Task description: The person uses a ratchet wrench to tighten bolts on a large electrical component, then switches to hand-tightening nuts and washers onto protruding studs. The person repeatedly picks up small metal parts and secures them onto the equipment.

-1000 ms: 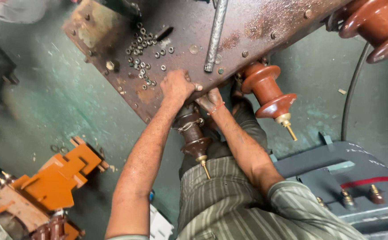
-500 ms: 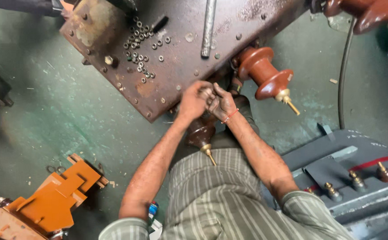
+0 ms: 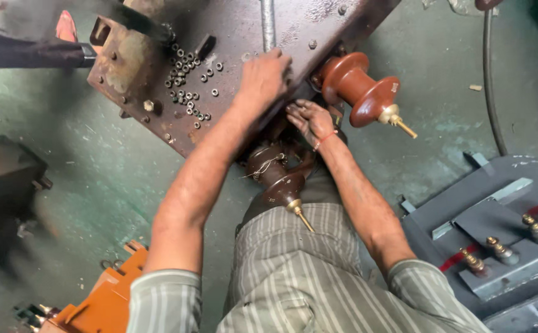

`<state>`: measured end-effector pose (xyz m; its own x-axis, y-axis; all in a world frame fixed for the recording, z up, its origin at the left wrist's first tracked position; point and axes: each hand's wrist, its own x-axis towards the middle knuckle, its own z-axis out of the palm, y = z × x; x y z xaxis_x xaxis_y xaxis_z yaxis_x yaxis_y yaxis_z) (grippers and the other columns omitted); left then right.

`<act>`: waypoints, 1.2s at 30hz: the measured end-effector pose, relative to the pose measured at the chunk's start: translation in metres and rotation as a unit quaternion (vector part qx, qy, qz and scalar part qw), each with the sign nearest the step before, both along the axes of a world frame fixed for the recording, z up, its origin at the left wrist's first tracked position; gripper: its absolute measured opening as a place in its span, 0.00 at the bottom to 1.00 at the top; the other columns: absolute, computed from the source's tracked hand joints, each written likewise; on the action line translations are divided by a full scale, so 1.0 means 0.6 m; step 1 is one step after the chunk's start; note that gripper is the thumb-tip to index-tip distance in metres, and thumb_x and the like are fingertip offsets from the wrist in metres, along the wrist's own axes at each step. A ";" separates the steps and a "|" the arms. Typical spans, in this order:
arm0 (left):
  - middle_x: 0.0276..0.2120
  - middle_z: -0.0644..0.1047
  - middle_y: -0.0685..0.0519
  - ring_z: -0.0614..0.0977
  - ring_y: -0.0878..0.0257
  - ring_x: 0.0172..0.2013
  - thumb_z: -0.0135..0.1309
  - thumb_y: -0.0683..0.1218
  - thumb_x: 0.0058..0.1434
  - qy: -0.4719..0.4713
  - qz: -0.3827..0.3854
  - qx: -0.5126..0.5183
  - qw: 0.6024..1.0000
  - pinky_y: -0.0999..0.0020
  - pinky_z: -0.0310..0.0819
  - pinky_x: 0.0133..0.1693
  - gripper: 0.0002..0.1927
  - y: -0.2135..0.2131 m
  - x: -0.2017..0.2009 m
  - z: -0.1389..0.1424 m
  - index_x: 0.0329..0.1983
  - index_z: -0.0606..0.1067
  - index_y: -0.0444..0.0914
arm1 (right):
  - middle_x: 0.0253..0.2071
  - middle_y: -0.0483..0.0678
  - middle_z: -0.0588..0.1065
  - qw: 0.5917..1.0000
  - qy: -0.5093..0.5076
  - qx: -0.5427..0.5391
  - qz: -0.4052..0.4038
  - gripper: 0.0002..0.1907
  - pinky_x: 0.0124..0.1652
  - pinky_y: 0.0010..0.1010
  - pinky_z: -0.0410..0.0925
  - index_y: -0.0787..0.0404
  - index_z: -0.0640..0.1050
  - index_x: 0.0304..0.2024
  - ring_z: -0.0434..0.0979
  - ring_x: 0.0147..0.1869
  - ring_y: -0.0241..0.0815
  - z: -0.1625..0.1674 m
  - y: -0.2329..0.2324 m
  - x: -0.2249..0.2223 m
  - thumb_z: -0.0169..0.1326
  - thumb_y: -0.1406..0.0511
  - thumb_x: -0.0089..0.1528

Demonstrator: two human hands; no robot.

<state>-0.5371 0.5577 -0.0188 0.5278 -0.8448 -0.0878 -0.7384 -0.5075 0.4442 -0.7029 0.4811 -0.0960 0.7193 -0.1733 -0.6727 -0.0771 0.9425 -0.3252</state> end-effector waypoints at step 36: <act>0.32 0.81 0.41 0.83 0.41 0.37 0.70 0.49 0.46 -0.058 -0.046 0.152 0.986 0.48 0.77 0.39 0.16 -0.053 0.058 -0.030 0.33 0.80 0.37 | 0.37 0.48 0.78 0.967 -0.136 0.208 -0.062 0.05 0.53 0.41 0.71 0.58 0.76 0.31 0.77 0.46 0.46 -0.011 -0.004 0.120 0.53 0.66 0.62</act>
